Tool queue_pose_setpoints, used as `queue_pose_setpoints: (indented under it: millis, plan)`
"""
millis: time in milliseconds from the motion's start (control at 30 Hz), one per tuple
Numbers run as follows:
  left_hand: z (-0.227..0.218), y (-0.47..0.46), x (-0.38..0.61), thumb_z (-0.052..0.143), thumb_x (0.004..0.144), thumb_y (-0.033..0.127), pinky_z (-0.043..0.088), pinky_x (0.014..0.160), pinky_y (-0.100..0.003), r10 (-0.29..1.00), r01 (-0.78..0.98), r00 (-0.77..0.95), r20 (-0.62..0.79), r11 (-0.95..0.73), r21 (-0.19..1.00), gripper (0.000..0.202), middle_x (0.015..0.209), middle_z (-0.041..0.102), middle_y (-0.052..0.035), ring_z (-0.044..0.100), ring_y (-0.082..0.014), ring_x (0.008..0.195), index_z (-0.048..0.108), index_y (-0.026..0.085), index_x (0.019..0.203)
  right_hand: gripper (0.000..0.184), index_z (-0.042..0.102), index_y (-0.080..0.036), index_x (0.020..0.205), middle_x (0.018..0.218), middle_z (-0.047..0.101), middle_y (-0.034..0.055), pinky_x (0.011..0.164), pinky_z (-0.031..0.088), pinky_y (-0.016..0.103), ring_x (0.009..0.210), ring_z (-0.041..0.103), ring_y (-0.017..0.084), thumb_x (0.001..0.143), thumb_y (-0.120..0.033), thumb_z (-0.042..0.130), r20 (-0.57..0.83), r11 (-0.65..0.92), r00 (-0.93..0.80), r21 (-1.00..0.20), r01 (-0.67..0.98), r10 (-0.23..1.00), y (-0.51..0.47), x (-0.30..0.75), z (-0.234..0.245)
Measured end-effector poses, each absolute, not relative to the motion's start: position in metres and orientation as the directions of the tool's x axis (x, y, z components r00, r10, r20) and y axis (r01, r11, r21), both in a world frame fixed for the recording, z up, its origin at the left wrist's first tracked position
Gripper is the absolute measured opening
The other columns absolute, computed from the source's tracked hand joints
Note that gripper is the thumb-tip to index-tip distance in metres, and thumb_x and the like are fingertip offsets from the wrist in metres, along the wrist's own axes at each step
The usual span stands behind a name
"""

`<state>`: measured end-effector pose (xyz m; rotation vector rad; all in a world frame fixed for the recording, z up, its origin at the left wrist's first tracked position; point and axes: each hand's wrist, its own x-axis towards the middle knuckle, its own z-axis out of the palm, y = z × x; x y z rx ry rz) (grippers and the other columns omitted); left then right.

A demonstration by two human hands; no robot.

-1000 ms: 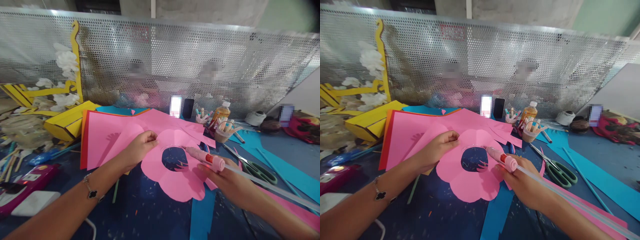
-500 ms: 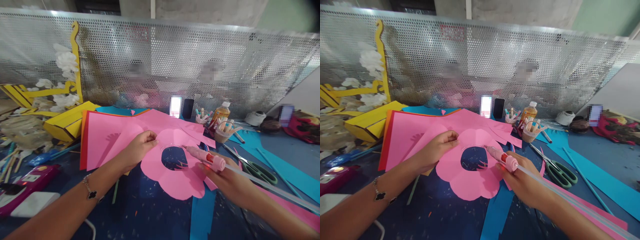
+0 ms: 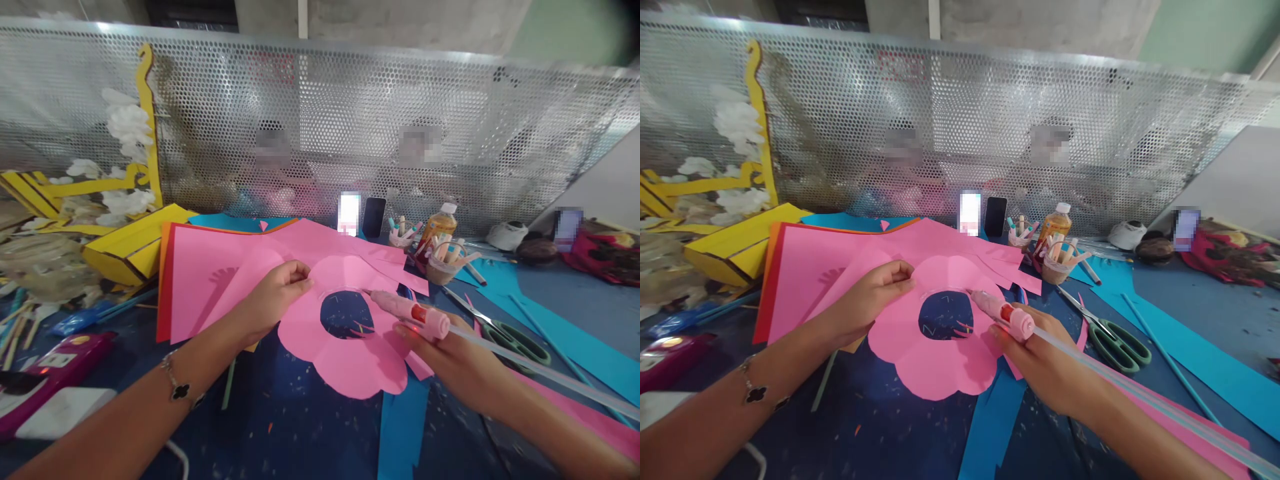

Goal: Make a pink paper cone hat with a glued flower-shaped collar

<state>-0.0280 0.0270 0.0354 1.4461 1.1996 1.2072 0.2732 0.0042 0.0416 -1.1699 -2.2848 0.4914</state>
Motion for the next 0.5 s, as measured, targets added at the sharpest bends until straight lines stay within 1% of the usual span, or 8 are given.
queue_pose_setpoints:
  millis: [100,167,233,333,400,500]
  plan:
    - [0.0347,0.0279,-0.0287,0.068,0.082,0.037,0.038,0.071,-0.030,0.987,0.141,0.049,0.154,-0.159,0.977,0.020,0.083,0.057,0.0015,0.052,-0.0161,0.077,0.057,0.020,0.086,0.049,0.051,-0.030,0.154,0.140,0.068,0.0073,0.106,0.054,0.042,0.122,0.066,0.028,0.106,-0.039,0.045,0.278,0.573,-0.511,-0.537,0.619,0.813,0.0052,0.2735,0.0424]
    - [0.0349,0.0282,-0.0291,0.068,0.082,0.038,0.038,0.071,-0.030,0.987,0.137,0.043,0.157,-0.162,0.977,0.021,0.083,0.058,0.0014,0.052,-0.0162,0.076,0.057,0.020,0.085,0.049,0.050,-0.031,0.155,0.144,0.065,0.0066,0.107,0.053,0.042,0.126,0.065,0.029,0.107,-0.039,0.045,0.278,0.580,-0.521,-0.534,0.615,0.807,0.0055,0.2737,0.0433]
    - [0.0355,0.0283,-0.0293,0.070,0.081,0.039,0.039,0.070,-0.030,0.987,0.128,0.042,0.157,-0.161,0.979,0.023,0.082,0.058,0.0015,0.053,-0.0160,0.075,0.057,0.020,0.085,0.049,0.052,-0.030,0.153,0.139,0.069,0.0068,0.105,0.055,0.041,0.121,0.067,0.029,0.106,-0.039,0.046,0.288,0.585,-0.517,-0.526,0.617,0.806,0.0055,0.2740,0.0436]
    - [0.0369,0.0279,-0.0295,0.071,0.080,0.040,0.039,0.068,-0.029,0.987,0.114,0.032,0.155,-0.157,0.981,0.025,0.082,0.059,0.0016,0.053,-0.0157,0.074,0.058,0.020,0.085,0.047,0.058,-0.028,0.150,0.121,0.077,0.0072,0.097,0.060,0.039,0.108,0.072,0.028,0.105,-0.038,0.047,0.306,0.580,-0.497,-0.518,0.628,0.812,0.0053,0.2743,0.0434]
    - [0.0377,0.0277,-0.0296,0.073,0.080,0.041,0.038,0.066,-0.029,0.989,0.094,0.026,0.146,-0.148,0.984,0.027,0.081,0.059,0.0017,0.053,-0.0154,0.073,0.058,0.020,0.085,0.047,0.060,-0.026,0.147,0.112,0.079,0.0072,0.093,0.061,0.038,0.104,0.073,0.027,0.104,-0.038,0.048,0.311,0.577,-0.489,-0.516,0.633,0.815,0.0052,0.2740,0.0436]
    - [0.0383,0.0277,-0.0295,0.076,0.078,0.042,0.039,0.065,-0.028,0.992,0.058,0.027,0.125,-0.127,0.990,0.030,0.080,0.060,0.0021,0.052,-0.0148,0.072,0.058,0.020,0.086,0.046,0.063,-0.025,0.144,0.106,0.079,0.0075,0.091,0.061,0.037,0.102,0.073,0.027,0.103,-0.039,0.048,0.323,0.580,-0.484,-0.509,0.635,0.813,0.0047,0.2724,0.0449]
